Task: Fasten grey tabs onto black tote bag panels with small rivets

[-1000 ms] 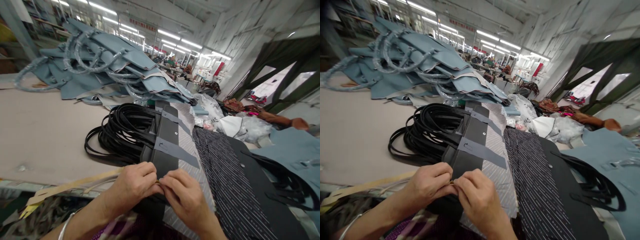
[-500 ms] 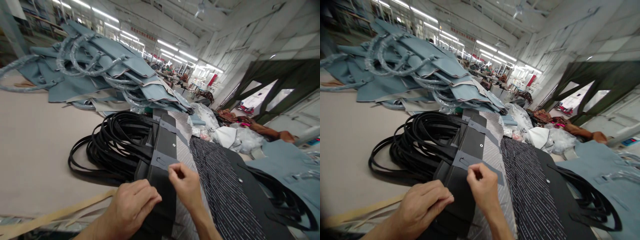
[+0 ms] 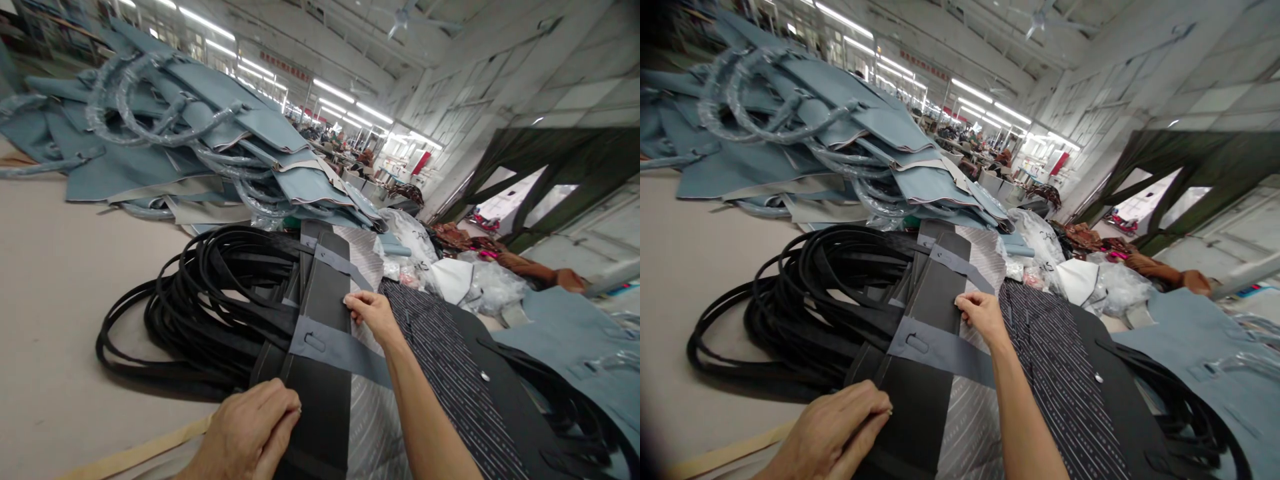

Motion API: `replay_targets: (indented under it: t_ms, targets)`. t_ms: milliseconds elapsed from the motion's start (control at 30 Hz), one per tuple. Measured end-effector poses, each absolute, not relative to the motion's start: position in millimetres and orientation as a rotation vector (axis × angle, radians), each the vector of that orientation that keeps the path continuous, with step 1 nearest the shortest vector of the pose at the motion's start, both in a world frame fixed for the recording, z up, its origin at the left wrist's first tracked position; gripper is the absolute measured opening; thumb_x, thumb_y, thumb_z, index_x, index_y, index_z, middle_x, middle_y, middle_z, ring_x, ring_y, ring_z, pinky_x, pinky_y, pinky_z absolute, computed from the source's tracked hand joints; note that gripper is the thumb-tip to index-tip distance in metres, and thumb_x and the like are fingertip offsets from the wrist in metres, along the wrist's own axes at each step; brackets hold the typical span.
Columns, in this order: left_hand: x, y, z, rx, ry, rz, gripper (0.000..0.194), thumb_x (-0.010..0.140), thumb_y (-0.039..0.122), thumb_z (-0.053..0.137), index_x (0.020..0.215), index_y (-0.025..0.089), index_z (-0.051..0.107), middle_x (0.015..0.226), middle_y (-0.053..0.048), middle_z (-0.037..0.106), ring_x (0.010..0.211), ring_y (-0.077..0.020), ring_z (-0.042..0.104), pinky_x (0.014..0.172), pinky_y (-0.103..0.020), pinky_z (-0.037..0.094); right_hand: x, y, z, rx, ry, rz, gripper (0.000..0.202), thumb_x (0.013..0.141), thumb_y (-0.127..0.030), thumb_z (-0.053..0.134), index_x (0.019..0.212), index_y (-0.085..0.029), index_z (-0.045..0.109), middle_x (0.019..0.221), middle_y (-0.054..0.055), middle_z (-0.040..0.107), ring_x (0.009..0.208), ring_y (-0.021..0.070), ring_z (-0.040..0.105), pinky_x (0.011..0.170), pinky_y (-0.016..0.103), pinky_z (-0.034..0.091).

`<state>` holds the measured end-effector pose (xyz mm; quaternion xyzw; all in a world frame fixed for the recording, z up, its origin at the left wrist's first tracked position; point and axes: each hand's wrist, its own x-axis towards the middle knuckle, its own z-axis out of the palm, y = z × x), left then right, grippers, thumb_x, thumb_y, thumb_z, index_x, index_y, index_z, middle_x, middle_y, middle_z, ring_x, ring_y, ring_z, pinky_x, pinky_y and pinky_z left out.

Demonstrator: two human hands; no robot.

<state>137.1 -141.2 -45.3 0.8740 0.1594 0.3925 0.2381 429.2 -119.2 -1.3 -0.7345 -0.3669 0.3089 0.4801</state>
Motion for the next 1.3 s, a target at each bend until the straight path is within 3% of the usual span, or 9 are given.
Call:
replay_targets:
  t_ms: [200,400,533,667,767,867,1000,1200,1300]
  targets:
    - [138,-140,-46,2.355,0.455,1.095,0.016,0.095,0.009,0.044,0.098,0.023,0.053,0.075,0.001,0.062,0.064,-0.0144,0.061,0.057,-0.025,0.043,435,-107,-5,-1.994,-0.909,0.829,0.03,0.063,-0.033,0.079,0.084,-0.015,0.066,0.051,-0.003,0.059,0.041,0.0103,0.053,0.039,0.019,0.04]
    - [136,-141,-45,2.306,0.441,1.025,0.014,0.095,0.011,0.045,0.097,0.022,0.053,0.077,0.001,0.061,0.067,-0.0147,0.06,0.057,-0.025,0.043,451,-116,-4,-2.177,-0.913,0.749,0.041,0.064,-0.045,0.083,0.082,-0.017,0.059,0.046,-0.004,0.054,0.036,0.0133,0.048,0.036,0.023,0.037]
    - [133,-141,-45,2.243,0.464,0.971,0.013,0.094,0.012,0.047,0.094,0.022,0.055,0.08,0.0,0.063,0.07,-0.0143,0.061,0.061,-0.025,0.043,411,-127,12,-2.087,-1.053,0.436,0.032,0.078,-0.047,0.07,0.089,-0.018,0.066,0.069,0.002,0.066,0.062,0.017,0.061,0.059,0.029,0.05]
    - [132,-141,-43,2.152,0.481,0.922,0.014,0.092,0.011,0.052,0.09,0.022,0.06,0.08,0.001,0.065,0.072,-0.0134,0.061,0.063,-0.023,0.043,330,-134,28,-1.866,-1.694,0.159,0.024,0.084,-0.039,0.071,0.1,-0.022,0.074,0.102,0.006,0.068,0.088,0.0207,0.065,0.084,0.034,0.052]
    - [127,-141,-38,2.062,0.437,0.916,0.014,0.089,0.01,0.057,0.084,0.021,0.061,0.077,0.002,0.066,0.07,-0.0121,0.062,0.063,-0.021,0.043,287,-134,32,-1.946,-1.948,-0.03,0.023,0.085,-0.029,0.073,0.105,-0.019,0.072,0.11,0.011,0.065,0.1,0.0269,0.063,0.087,0.039,0.053]
    - [118,-142,-30,2.048,0.375,0.98,0.013,0.093,0.016,0.056,0.082,0.021,0.06,0.075,0.002,0.067,0.068,-0.0111,0.063,0.062,-0.019,0.044,277,-133,36,-2.019,-2.029,-0.178,0.009,0.091,-0.018,0.062,0.097,-0.016,0.069,0.101,0.011,0.066,0.095,0.0272,0.063,0.083,0.039,0.054]
    - [102,-141,-8,2.193,0.356,1.131,0.025,0.103,0.032,0.05,0.081,0.022,0.058,0.072,0.003,0.067,0.063,-0.0103,0.063,0.058,-0.019,0.045,304,-146,60,-1.965,-1.962,-0.427,0.02,0.096,-0.013,0.044,0.097,-0.015,0.064,0.097,0.013,0.067,0.091,0.026,0.063,0.08,0.037,0.051]
    - [92,-142,17,2.367,0.297,1.252,0.036,0.103,0.044,0.049,0.075,0.023,0.053,0.061,0.007,0.059,0.052,-0.0083,0.055,0.05,-0.02,0.039,413,-224,119,-2.072,-1.385,-0.493,0.027,0.095,-0.04,0.043,0.084,-0.021,0.06,0.067,0.003,0.061,0.063,0.0199,0.058,0.062,0.03,0.041]
    - [95,-140,11,2.45,0.274,1.261,0.036,0.101,0.046,0.053,0.075,0.022,0.052,0.067,0.004,0.058,0.058,-0.0103,0.055,0.056,-0.022,0.041,478,-281,133,-2.195,-1.089,-0.482,0.037,0.088,-0.054,0.045,0.081,-0.022,0.063,0.069,0.003,0.066,0.066,0.0201,0.06,0.062,0.03,0.042]
